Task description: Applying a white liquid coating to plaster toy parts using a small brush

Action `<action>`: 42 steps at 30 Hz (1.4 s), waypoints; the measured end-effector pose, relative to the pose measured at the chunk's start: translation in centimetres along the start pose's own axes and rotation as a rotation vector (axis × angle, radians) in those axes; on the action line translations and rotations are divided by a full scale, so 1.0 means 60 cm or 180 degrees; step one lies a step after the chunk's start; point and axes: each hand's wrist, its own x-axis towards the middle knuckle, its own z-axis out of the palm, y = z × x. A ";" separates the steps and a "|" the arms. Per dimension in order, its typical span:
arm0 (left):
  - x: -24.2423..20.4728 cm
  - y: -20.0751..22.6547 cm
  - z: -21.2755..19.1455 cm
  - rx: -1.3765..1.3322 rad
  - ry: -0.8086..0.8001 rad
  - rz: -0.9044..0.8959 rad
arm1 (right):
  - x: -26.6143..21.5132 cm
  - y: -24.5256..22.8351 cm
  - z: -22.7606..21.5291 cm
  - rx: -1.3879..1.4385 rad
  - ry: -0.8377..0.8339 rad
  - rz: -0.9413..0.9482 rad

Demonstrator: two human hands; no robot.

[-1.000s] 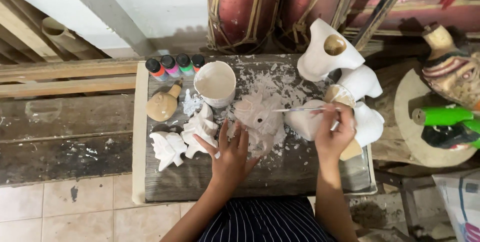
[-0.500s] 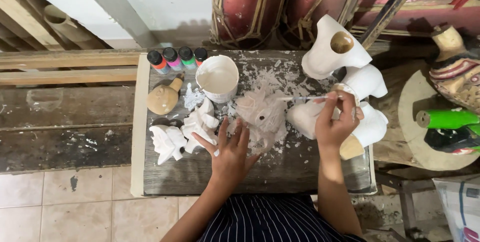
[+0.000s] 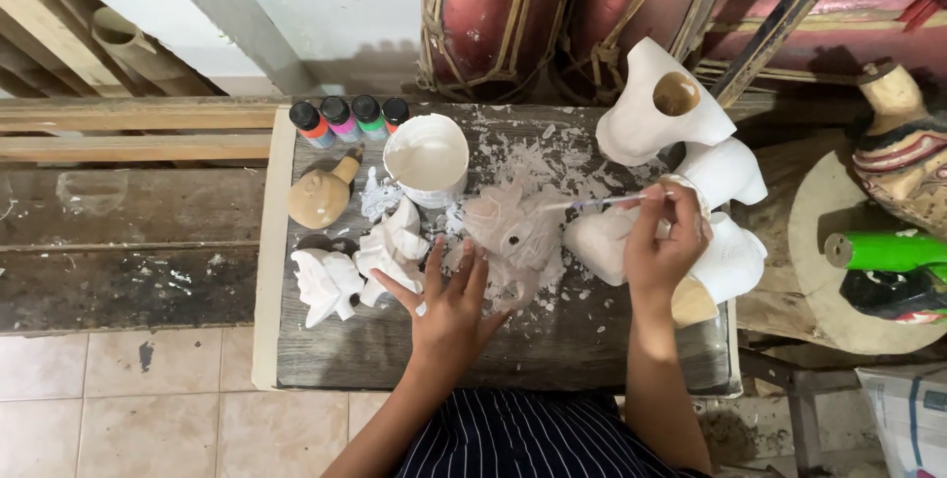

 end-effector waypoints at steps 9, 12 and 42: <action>-0.002 0.000 0.003 -0.0038 -0.0108 -0.0054 | 0.010 -0.002 -0.002 -0.0297 0.0129 -0.0222; -0.001 0.002 -0.001 -0.0041 -0.0140 -0.0048 | 0.006 -0.001 0.001 0.0069 0.0132 -0.0159; 0.004 -0.004 -0.006 -0.0055 -0.0083 0.0014 | 0.000 0.039 0.010 -0.0928 0.0093 -0.0346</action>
